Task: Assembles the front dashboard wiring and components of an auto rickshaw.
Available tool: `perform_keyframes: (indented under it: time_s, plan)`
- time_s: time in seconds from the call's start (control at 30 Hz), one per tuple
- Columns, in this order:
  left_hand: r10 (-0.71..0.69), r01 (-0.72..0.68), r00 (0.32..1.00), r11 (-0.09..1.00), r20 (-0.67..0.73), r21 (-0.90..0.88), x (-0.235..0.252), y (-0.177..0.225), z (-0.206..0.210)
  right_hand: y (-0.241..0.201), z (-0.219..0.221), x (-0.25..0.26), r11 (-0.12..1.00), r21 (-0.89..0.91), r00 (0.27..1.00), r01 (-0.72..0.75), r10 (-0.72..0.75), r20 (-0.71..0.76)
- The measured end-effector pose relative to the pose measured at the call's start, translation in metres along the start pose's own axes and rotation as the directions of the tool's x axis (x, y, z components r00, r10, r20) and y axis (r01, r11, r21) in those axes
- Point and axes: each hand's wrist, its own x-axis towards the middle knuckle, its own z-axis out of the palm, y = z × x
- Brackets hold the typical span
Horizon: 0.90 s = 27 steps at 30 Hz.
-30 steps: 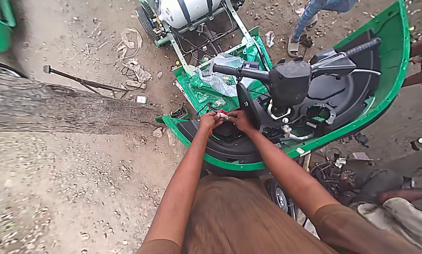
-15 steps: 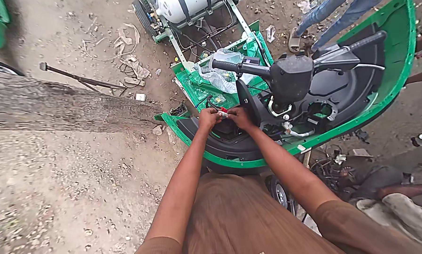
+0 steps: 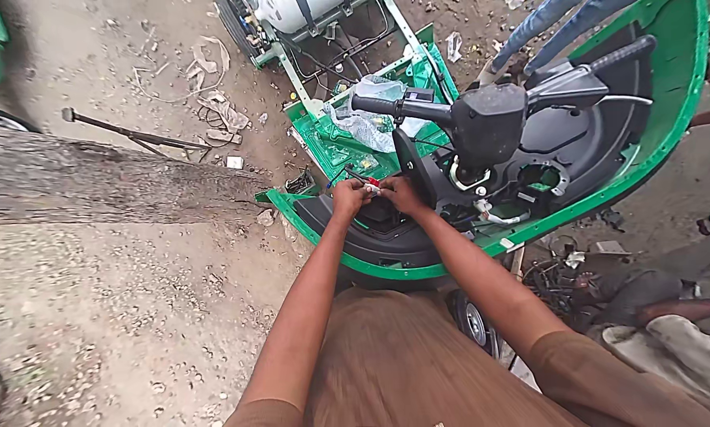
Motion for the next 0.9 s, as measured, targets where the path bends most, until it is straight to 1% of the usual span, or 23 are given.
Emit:
perform_keyframes:
  time_s: [0.1, 0.17, 0.27, 0.3, 0.43, 0.47, 0.53, 0.6, 0.67, 0.73, 0.77, 0.83, 0.9]
  plan:
    - [-0.026, 0.026, 1.0, 0.994, -0.001, 0.109, 0.0, 0.001, 0.0, -0.011, 0.0, -0.002, 0.999, -0.049, 1.0, 0.018, -0.017, 0.012]
    - [-0.056, 0.055, 0.998, 0.991, 0.002, 0.121, -0.002, 0.002, 0.001, -0.022, 0.0, -0.009, 0.998, 0.003, 0.998, 0.057, -0.057, -0.014]
    - [-0.126, 0.122, 0.992, 0.984, 0.02, 0.127, -0.002, 0.003, 0.0, -0.037, -0.003, -0.014, 0.998, 0.045, 0.999, 0.032, -0.031, -0.013]
    - [-0.148, 0.145, 0.989, 0.983, 0.024, 0.109, -0.002, 0.004, 0.0, -0.037, -0.002, -0.013, 0.999, 0.041, 0.999, 0.03, -0.029, -0.02]
    - [-0.182, 0.184, 0.983, 0.98, 0.034, -0.079, -0.006, 0.003, 0.004, -0.032, 0.002, -0.012, 0.997, 0.081, 1.0, -0.01, 0.011, -0.017]
    - [-0.19, 0.193, 0.981, 0.977, 0.034, -0.094, -0.007, 0.003, 0.004, -0.028, 0.004, -0.01, 0.996, 0.087, 1.0, -0.003, 0.004, -0.015]
    - [-0.184, 0.187, 0.982, 0.979, 0.05, -0.08, -0.004, 0.004, 0.004, -0.023, 0.007, -0.007, 0.994, 0.11, 1.0, 0.0, 0.001, -0.013]
    - [-0.139, 0.142, 0.987, 0.989, 0.076, -0.036, -0.001, 0.001, 0.005, -0.02, 0.004, -0.005, 0.988, 0.153, 1.0, -0.029, 0.031, -0.006]
    - [-0.113, 0.113, 0.992, 0.994, 0.064, 0.006, 0.004, 0.001, 0.009, -0.012, -0.004, -0.001, 0.986, 0.167, 0.993, -0.028, 0.046, -0.106]
    - [-0.142, 0.141, 0.99, 0.989, 0.005, 0.032, 0.007, -0.001, 0.013, -0.011, -0.019, -0.004, 0.995, 0.096, 0.979, -0.036, 0.054, -0.197]
    - [-0.155, 0.155, 0.988, 0.987, -0.02, 0.046, 0.009, -0.002, 0.012, -0.012, -0.027, -0.004, 0.997, 0.04, 0.975, -0.059, 0.066, -0.211]
    - [-0.169, 0.176, 0.984, 0.976, -0.062, 0.127, 0.015, -0.004, 0.008, -0.012, -0.036, -0.003, 0.99, -0.077, 0.977, -0.115, 0.099, -0.187]
    - [-0.174, 0.187, 0.982, 0.952, -0.072, 0.244, 0.017, -0.007, 0.005, -0.015, -0.031, -0.006, 0.958, -0.236, 0.985, -0.162, 0.14, -0.104]
